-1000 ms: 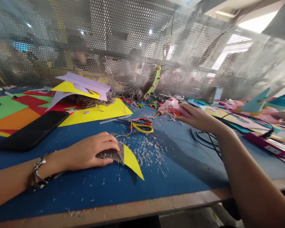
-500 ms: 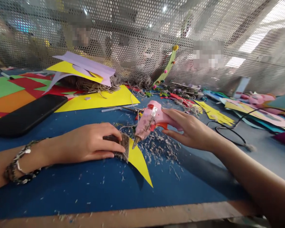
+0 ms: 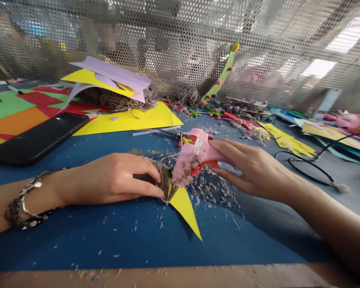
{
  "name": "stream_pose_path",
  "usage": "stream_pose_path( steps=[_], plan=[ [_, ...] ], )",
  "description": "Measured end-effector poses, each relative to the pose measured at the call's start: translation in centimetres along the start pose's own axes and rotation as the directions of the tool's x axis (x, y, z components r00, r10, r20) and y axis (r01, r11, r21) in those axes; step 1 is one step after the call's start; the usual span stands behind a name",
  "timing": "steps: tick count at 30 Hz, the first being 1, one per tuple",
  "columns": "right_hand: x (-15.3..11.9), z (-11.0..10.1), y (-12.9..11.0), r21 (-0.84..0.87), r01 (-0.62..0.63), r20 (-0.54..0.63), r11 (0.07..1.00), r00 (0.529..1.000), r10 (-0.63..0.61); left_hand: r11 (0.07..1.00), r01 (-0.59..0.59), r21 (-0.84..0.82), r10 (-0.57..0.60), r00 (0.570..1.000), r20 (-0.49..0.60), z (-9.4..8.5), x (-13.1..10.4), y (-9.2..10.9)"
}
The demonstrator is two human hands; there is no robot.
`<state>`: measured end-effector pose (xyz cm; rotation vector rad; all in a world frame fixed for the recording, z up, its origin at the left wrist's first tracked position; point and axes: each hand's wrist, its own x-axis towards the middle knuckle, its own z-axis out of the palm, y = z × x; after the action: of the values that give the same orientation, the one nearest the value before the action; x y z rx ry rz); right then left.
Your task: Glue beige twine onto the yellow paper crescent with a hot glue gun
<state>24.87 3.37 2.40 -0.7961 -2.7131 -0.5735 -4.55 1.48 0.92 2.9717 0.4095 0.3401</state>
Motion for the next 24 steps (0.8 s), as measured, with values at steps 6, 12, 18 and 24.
stream_pose_path(
  steps=[6,12,18,24],
  plan=[
    [-0.03,0.18,0.09,-0.021,0.010,-0.039,1.000,0.999,-0.011,1.000,-0.025,0.006,0.026,0.999,-0.019,0.06,0.06,-0.06],
    [0.14,0.21,0.05,-0.015,-0.009,-0.051,1.000,0.999,0.009,1.000,-0.018,-0.012,0.018,1.000,-0.010,0.18,0.13,-0.21],
    [0.13,0.21,0.12,-0.063,-0.038,-0.043,0.997,0.998,0.035,1.000,-0.021,-0.011,0.021,1.000,-0.024,0.09,-0.01,-0.13],
    [0.18,0.30,0.25,-0.101,-0.073,-0.042,0.992,0.997,0.069,1.000,-0.023,0.001,0.023,0.999,-0.032,0.13,0.06,-0.08]
  ],
)
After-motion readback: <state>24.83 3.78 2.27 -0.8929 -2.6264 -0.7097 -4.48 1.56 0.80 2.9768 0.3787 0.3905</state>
